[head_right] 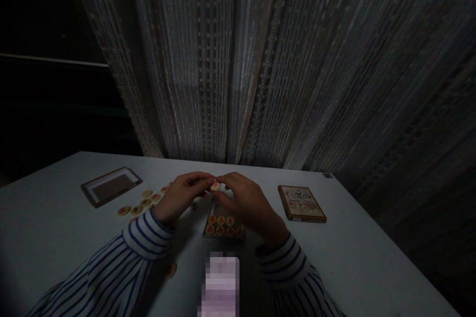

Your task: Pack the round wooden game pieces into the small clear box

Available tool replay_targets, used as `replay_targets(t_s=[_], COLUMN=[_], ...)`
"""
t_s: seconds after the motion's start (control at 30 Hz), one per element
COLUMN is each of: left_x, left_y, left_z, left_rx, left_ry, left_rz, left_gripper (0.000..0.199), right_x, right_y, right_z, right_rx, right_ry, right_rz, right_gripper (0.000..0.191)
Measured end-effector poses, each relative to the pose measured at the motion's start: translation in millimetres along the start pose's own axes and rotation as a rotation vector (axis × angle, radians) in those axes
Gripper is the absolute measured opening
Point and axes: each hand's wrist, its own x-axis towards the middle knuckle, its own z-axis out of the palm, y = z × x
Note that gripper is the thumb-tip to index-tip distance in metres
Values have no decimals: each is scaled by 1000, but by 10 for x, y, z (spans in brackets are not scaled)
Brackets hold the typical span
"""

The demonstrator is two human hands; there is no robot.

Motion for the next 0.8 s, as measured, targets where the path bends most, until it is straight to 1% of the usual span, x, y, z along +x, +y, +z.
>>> replay_targets(t_s=[0.23,0.47,0.6,0.73,0.8], left_x=[42,87,112,131,143], left_y=[-103,-107,-129,-195,-232], left_z=[43,-20,-59,-81,-91], left_rx=[-57,-57,-67,2,65], left_ry=[-71,-190,-209,-230,-236], left_rz=[-37,-101,-147,-165,-149], left_gripper=[26,25,26,25,25], right_x=[12,32,69,61,43], right_y=[-3,44,99,169,203], right_z=[-19,-16,-6,19,24], right_rx=[-131,-164,-226,-254,-250], right_ry=[-52,-98,-156,-192,-203], right_rz=[10,7,7,-10,-26], right_gripper=[20,20,20,20,18])
